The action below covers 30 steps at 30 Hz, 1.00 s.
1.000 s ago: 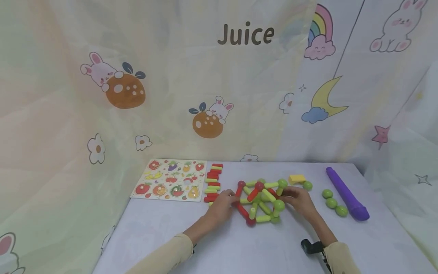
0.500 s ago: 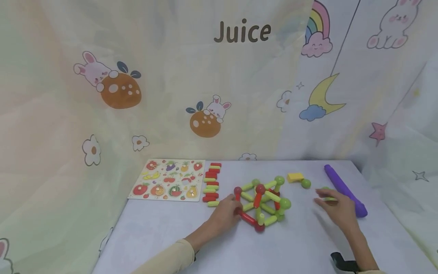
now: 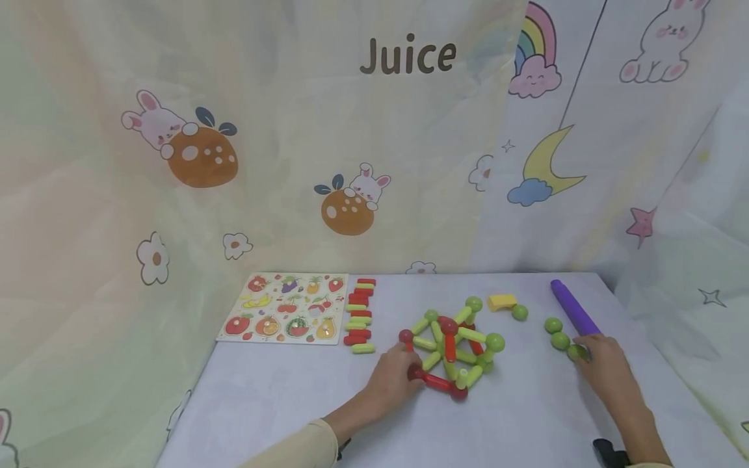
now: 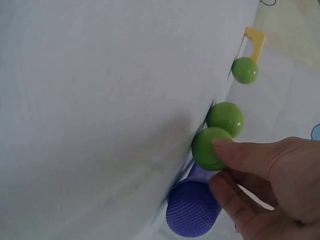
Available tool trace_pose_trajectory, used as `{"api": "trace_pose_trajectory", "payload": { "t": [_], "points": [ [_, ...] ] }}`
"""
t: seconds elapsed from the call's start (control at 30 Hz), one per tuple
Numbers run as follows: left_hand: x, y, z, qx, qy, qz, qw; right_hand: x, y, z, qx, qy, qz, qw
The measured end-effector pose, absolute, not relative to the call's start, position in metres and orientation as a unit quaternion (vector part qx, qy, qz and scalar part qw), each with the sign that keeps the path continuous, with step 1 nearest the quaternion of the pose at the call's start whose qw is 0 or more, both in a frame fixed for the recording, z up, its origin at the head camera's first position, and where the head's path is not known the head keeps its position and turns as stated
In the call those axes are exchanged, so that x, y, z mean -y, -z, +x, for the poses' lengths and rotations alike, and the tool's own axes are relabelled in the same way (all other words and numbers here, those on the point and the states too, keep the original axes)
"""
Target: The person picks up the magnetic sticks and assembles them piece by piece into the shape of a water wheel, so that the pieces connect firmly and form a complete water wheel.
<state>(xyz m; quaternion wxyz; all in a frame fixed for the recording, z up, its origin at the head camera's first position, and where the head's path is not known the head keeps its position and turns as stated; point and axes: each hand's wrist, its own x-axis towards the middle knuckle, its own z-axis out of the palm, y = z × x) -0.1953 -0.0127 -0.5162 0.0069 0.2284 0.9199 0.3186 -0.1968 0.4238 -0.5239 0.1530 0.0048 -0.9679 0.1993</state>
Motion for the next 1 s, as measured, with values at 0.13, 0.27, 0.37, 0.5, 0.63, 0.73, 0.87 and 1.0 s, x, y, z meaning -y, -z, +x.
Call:
{"api": "trace_pose_trajectory", "payload": {
  "t": [0.13,0.27,0.37,0.5,0.63,0.73,0.87,1.0],
  "points": [
    [0.012,0.506,-0.196,-0.924,-0.3,0.237,-0.024,-0.421,0.526,-0.196,0.964,-0.199,0.032,0.172],
    [0.008,0.495,-0.2,-0.899,-0.351,0.258,-0.038,-0.413,0.518,-0.19,0.967,-0.201,0.017,0.156],
    [0.004,0.492,-0.204,-0.868,-0.408,0.283,-0.021,-0.397,0.505,-0.182,0.953,-0.231,0.034,0.194],
    [-0.002,0.492,-0.206,-0.835,-0.454,0.312,-0.017,-0.361,0.483,-0.165,0.903,-0.334,0.119,0.244],
    [-0.007,0.491,-0.207,-0.818,-0.477,0.319,-0.034,-0.317,0.468,-0.154,0.86,-0.431,0.199,0.185],
    [-0.011,0.493,-0.209,-0.813,-0.482,0.323,-0.05,-0.29,0.467,-0.153,0.84,-0.469,0.232,0.143],
    [-0.016,0.495,-0.21,-0.809,-0.482,0.33,-0.064,-0.266,0.475,-0.154,0.822,-0.496,0.243,0.138],
    [-0.02,0.494,-0.209,-0.811,-0.479,0.331,-0.064,-0.255,0.483,-0.158,0.818,-0.501,0.237,0.154]
  ]
}}
